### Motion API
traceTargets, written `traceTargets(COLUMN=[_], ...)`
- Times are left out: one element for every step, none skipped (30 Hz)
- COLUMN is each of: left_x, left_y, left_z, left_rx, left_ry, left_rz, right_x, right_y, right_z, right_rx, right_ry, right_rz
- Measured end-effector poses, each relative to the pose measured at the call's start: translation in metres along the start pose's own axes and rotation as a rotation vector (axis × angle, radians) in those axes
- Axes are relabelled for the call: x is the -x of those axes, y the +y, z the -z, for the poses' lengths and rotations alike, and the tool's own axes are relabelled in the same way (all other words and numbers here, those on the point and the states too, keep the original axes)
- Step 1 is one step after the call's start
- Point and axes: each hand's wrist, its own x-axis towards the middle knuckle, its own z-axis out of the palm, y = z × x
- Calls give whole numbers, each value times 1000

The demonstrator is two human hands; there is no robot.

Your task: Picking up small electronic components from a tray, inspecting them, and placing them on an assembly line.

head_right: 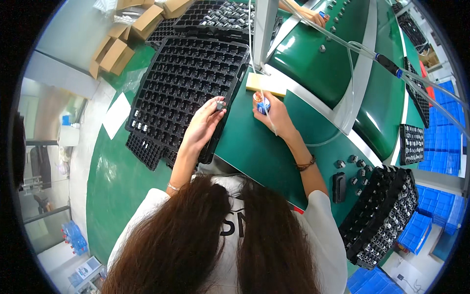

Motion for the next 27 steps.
traceTargets(left_x=[-1, -2, -3, -3, -3, -2, -2, -2, -2, -2, -2, -3, -3, -4, -4, -4, -3, -2, -2, -3, -3, -3, -2, -1, -3, -5, -7], left_y=[-2, -4, -5, -6, -6, -9, -11, -14, -17, -21, -23, -25, -26, -28, -29, -28, -26, -25, -25, -25, -25, -24, -24, -23, -24, -25, -27], left_z=[0, -1, -3, -3, -3, -4, -6, -9, -13, -14, -15, -15, -16, -17, -17, -18, -20, -21, -20, -19, -18, -17, -17, -17, -19, -23, -27], left_rx=[3, 6, 10, -7, -24, -23, -53, -84, -82, -113, -143, -173, -172, -177, -182, -182, -196, -211, -210, -211, -212, -212, -222, -232, -230, -218, -207], left_ry=[-12, -25, -27, -31, -36, -32, -46, -60, -64, -78, -84, -91, -91, -84, -77, -77, -74, -71, -69, -65, -60, -58, -55, -52, -58, -66, -75], left_rz=[8, 16, 18, 16, 14, 13, 4, -5, -9, -10, -15, -20, -21, -12, -3, -4, -30, -55, -56, -54, -51, -52, -54, -56, -54, -58, -62], right_x=[-1, 1, 2, 2, 3, 4, 6, 7, 8, 9, 9, 9, 9, 10, 11, 12, 13, 14, 14, 14, 14, 14, 14, 14, 14, 14, 13], right_y=[5, 9, 12, 11, 9, 7, 6, 6, 7, 7, 6, 6, 4, 2, -2, -4, -4, -4, -5, -6, -7, -7, -5, -1, 2, 4, 6], right_z=[-4, -3, -1, -1, -1, 0, 0, 1, 1, 2, 2, 3, 4, 5, 7, 8, 8, 8, 9, 10, 11, 11, 11, 11, 12, 13, 14], right_rx=[-2, 1, 46, 87, 87, 86, 88, 90, 116, 142, 143, 115, 87, 87, 77, 66, 66, 21, -25, -25, -65, -105, -106, -182, -253, -249, -439], right_ry=[16, 15, 29, 38, 34, 36, 41, 40, 36, 34, 33, 24, 17, 16, 2, -13, -13, -4, 4, 2, -2, -5, -7, 20, 53, 58, 165], right_rz=[11, 8, 12, 21, 22, 18, 13, 14, 11, 8, 9, 4, -1, -1, -35, -68, -68, -87, -106, -106, -132, -158, -157, -104, -54, -57, -107])
